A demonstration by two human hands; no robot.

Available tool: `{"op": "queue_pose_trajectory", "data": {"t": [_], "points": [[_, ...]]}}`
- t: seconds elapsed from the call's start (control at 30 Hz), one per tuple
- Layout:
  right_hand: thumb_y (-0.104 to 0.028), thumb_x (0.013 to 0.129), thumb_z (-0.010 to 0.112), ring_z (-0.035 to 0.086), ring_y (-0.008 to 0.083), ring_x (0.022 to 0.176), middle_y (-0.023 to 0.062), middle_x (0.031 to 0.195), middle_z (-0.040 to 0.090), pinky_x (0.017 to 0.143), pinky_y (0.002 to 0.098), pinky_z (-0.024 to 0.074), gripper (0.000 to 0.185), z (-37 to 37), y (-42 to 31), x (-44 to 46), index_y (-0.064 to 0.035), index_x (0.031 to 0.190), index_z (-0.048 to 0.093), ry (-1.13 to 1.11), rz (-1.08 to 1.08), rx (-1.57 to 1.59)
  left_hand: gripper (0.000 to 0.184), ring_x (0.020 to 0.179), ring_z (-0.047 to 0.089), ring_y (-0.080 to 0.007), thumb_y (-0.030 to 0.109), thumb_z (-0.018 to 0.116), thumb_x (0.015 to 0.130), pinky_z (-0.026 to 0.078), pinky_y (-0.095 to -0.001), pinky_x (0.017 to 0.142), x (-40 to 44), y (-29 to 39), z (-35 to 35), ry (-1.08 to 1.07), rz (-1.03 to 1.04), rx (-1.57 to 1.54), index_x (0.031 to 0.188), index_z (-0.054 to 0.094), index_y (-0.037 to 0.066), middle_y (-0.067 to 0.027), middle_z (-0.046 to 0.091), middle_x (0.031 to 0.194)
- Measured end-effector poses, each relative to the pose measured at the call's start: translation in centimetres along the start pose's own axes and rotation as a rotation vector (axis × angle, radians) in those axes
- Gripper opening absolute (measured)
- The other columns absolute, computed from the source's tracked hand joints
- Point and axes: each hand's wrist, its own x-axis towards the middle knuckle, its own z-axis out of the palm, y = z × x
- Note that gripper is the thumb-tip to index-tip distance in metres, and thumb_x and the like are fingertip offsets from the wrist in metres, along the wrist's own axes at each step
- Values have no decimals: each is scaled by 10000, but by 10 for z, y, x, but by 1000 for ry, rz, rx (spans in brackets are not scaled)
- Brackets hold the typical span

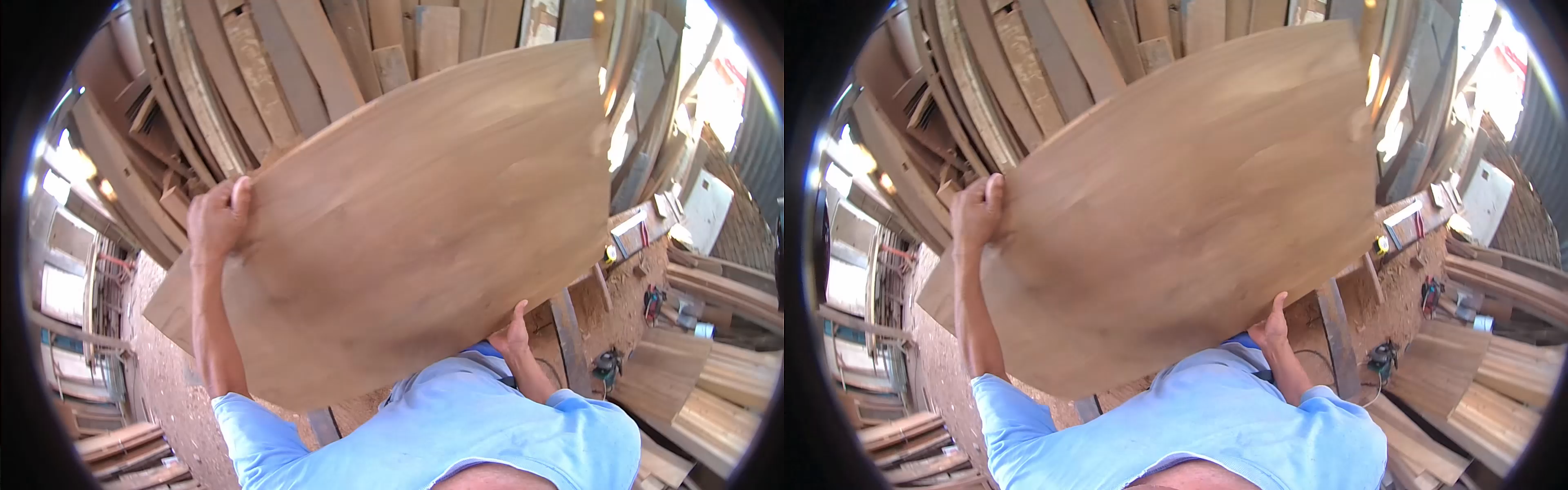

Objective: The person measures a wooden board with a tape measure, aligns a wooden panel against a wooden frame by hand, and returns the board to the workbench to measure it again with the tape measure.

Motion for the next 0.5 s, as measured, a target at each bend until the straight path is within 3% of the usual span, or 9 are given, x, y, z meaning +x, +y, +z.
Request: {"op": "queue_pose_trajectory", "data": {"t": [0.13, 0.2, 0.37, 0.5], "points": [[-631, 894, 350, 289, 315, 1340, 86, 1469, 317, 1096, 519, 222, 730, -51, 30, -20, -130, 1421, 295, 95, -8, -3, 466, 739, 624, -400, 466, 447, 898, 489, -489, 683, -10, -32, 98, -434, -125, 127, 810, 684, 74, -197, 640, 749], [-582, 932, 319, 254, 325, 1360, 99, 1494, 267, 1112, 520, 189, 690, -76, 43, -24, -108, 1431, 268, 261, 7, -88, 491, 867, 620, -410, 484, 399, 906, 484, -495, 782, -24, -45, 149, -569, -126, 69, 939, 679, 82, -212, 654, 888], [-466, 978, 313, 259, 325, 1359, 116, 1488, 273, 1112, 518, 193, 587, -104, 61, -52, -72, 1412, 289, 382, 66, -52, 522, 1012, 583, -404, 496, 350, 914, 440, -500, 891, -74, -74, 292, -773, -212, -38, 1073, 648, 97, -223, 626, 1049], [-376, 996, 330, 284, 323, 1350, 118, 1469, 313, 1103, 515, 221, 512, -115, 62, -66, -52, 1392, 317, 570, 48, -56, 534, 1076, 564, -374, 490, 334, 919, 419, -485, 934, -93, -62, 348, -955, -224, -95, 1098, 643, 94, -202, 614, 1115]]}}
